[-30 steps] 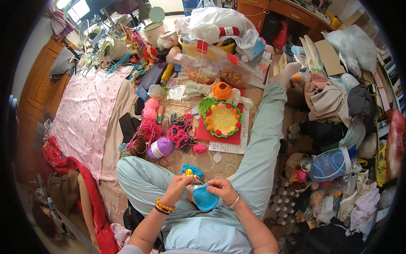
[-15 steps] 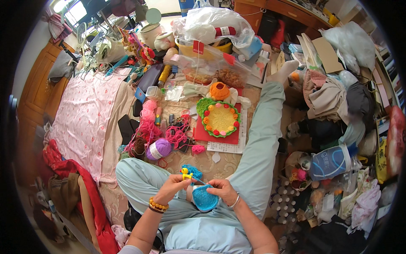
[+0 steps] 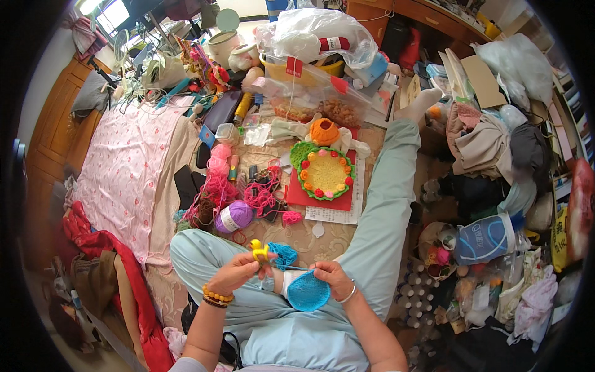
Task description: The person is crocheting a small blue and yellow object using a hook and yarn. They use scissors to cut yarn, pick up small yellow yarn pieces by hand, and handle a small brown crocheted item while sitting on the floor.
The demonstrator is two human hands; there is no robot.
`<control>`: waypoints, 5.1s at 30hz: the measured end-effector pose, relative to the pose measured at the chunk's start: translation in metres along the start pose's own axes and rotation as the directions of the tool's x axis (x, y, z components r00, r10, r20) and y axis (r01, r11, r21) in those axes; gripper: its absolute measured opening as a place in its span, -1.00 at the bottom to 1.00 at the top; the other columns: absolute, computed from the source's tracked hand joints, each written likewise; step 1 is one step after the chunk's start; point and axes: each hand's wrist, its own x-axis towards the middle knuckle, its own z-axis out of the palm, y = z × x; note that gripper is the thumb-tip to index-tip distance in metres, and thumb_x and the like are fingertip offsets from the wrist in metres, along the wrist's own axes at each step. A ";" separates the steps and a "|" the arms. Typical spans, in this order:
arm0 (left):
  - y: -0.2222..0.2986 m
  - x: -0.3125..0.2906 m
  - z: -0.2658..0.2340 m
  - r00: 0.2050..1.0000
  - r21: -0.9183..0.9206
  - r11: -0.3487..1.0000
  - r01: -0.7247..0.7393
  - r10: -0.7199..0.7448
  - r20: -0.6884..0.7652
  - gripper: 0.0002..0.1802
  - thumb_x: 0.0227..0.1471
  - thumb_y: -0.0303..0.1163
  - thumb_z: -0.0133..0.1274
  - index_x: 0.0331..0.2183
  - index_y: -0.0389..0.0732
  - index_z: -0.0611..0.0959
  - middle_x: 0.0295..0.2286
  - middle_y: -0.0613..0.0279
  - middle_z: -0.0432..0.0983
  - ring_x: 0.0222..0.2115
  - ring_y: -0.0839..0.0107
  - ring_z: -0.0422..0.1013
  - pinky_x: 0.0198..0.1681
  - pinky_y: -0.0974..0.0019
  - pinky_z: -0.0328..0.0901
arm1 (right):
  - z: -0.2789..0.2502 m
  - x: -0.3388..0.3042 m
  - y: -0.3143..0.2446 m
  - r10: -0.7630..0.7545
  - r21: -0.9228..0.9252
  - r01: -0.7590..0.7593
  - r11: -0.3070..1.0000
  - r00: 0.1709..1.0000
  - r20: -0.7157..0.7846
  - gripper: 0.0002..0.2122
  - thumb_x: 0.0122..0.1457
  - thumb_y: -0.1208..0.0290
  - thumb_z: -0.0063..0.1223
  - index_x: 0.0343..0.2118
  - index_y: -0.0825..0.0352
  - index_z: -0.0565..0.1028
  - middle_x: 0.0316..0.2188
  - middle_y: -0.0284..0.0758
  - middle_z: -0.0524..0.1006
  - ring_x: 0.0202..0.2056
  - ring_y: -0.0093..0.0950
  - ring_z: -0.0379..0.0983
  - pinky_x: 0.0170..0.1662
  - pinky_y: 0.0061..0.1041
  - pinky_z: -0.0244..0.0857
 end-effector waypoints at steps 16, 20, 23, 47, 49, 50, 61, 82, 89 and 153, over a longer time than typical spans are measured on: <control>0.055 -0.017 -0.016 0.997 0.619 0.782 0.072 -0.071 -0.027 -0.68 -0.16 -0.56 0.13 -0.25 -0.32 0.55 -0.25 0.25 0.49 -0.43 0.65 0.34 -0.46 0.55 0.24 | -0.002 -0.028 -0.049 -0.399 0.071 0.392 0.917 0.906 0.139 -0.80 0.03 0.33 0.06 -0.52 0.39 0.45 -0.56 -0.26 0.41 -0.51 -0.47 0.33 -0.43 -0.54 0.23; 0.060 -0.014 -0.016 1.000 0.782 0.624 -0.003 0.007 -0.002 -0.71 -0.16 -0.48 0.17 -0.29 -0.33 0.58 -0.45 0.37 0.54 -0.52 0.70 0.29 -0.48 0.55 0.21 | -0.007 -0.039 -0.065 -0.541 0.073 0.536 0.841 0.835 0.103 -0.75 0.06 0.28 0.02 -0.56 0.40 0.41 -0.49 -0.21 0.41 -0.60 -0.50 0.23 -0.53 -0.54 0.13; 0.050 -0.007 -0.023 0.995 0.514 0.854 -0.079 0.095 -0.006 -0.70 -0.14 -0.45 0.17 -0.28 -0.33 0.58 -0.50 0.41 0.52 -0.56 0.73 0.27 -0.49 0.56 0.21 | -0.011 -0.050 -0.075 -0.592 0.114 0.583 0.805 0.803 0.076 -0.75 0.12 0.26 -0.06 -0.54 0.37 0.38 -0.36 -0.19 0.39 -0.65 -0.59 0.10 -0.59 -0.58 0.02; 0.117 -0.033 -0.054 0.945 0.602 0.796 -0.061 0.241 -0.223 -0.81 -0.08 -0.42 0.11 -0.37 -0.32 0.56 -0.53 0.36 0.48 -0.61 0.73 0.30 -0.60 0.59 0.21 | -0.063 -0.126 -0.125 -0.818 0.508 0.707 0.492 0.576 -0.008 -0.85 0.18 0.29 -0.14 -0.40 0.24 0.26 -0.45 -0.42 0.30 -0.48 -0.59 0.23 -0.51 -0.52 0.11; 0.129 -0.062 -0.058 0.901 0.649 0.761 -0.005 0.285 -0.327 -0.84 -0.09 -0.43 0.12 -0.50 -0.29 0.49 -0.52 0.36 0.47 -0.61 0.73 0.30 -0.60 0.59 0.21 | -0.082 -0.118 -0.115 -0.778 0.614 0.637 0.467 0.625 -0.057 -0.88 0.18 0.30 -0.13 -0.38 0.20 0.26 -0.47 -0.49 0.29 -0.47 -0.64 0.25 -0.54 -0.57 0.11; 0.133 -0.072 -0.055 0.857 0.696 0.718 0.028 0.341 -0.386 -0.77 -0.10 -0.44 0.13 -0.63 -0.26 0.42 -0.52 0.36 0.46 -0.61 0.72 0.29 -0.61 0.59 0.20 | -0.088 -0.121 -0.118 -0.773 0.618 0.628 0.472 0.632 -0.051 -0.88 0.18 0.30 -0.13 -0.38 0.20 0.26 -0.47 -0.49 0.29 -0.47 -0.64 0.25 -0.54 -0.57 0.11; 0.181 -0.147 -0.127 0.440 0.481 0.820 -0.309 0.572 -0.692 -0.74 -0.15 -0.46 0.17 -0.31 -0.28 0.58 -0.75 0.57 0.24 -0.83 0.79 -0.03 -0.79 0.61 -0.16 | -0.101 -0.122 -0.122 -0.774 0.435 0.700 0.566 0.633 -0.011 -0.86 0.10 0.44 -0.06 -0.27 0.25 0.31 -0.35 -0.44 0.34 -0.39 -0.59 0.26 -0.48 -0.57 0.12; -0.015 0.060 -0.033 0.974 0.982 0.150 -0.115 0.213 0.082 -0.74 -0.22 -0.31 0.11 -0.49 -0.32 0.54 -0.53 0.01 0.47 -0.49 0.14 0.43 -0.42 0.21 0.32 | -0.057 -0.103 -0.095 -0.683 0.063 0.721 0.690 0.677 -0.275 -0.76 0.11 0.23 -0.07 -0.55 0.28 0.30 -0.36 -0.27 0.43 -0.56 -0.53 0.35 -0.48 -0.60 0.29; -0.002 0.047 -0.018 0.983 0.718 0.690 0.090 0.054 -0.175 -0.82 -0.06 -0.39 0.04 -0.42 -0.33 0.56 -0.58 0.17 0.53 -0.56 0.45 0.48 -0.50 0.41 0.36 | -0.055 -0.093 -0.090 -0.643 0.005 0.655 0.756 0.743 -0.185 -0.79 0.07 0.28 -0.06 -0.56 0.30 0.33 -0.48 -0.27 0.45 -0.52 -0.54 0.34 -0.47 -0.63 0.25; 0.052 -0.081 -0.106 0.663 -0.436 0.545 -0.716 0.337 -0.668 -0.59 0.04 -0.52 -0.10 -0.02 -0.25 0.31 -0.57 0.35 0.30 -0.66 0.64 0.18 -0.57 0.61 0.23 | -0.009 -0.047 -0.053 -0.363 -0.099 0.353 0.931 0.925 -0.112 -0.82 -0.12 0.35 0.03 -0.66 0.38 0.41 -0.60 -0.30 0.43 -0.57 -0.56 0.31 -0.45 -0.63 0.21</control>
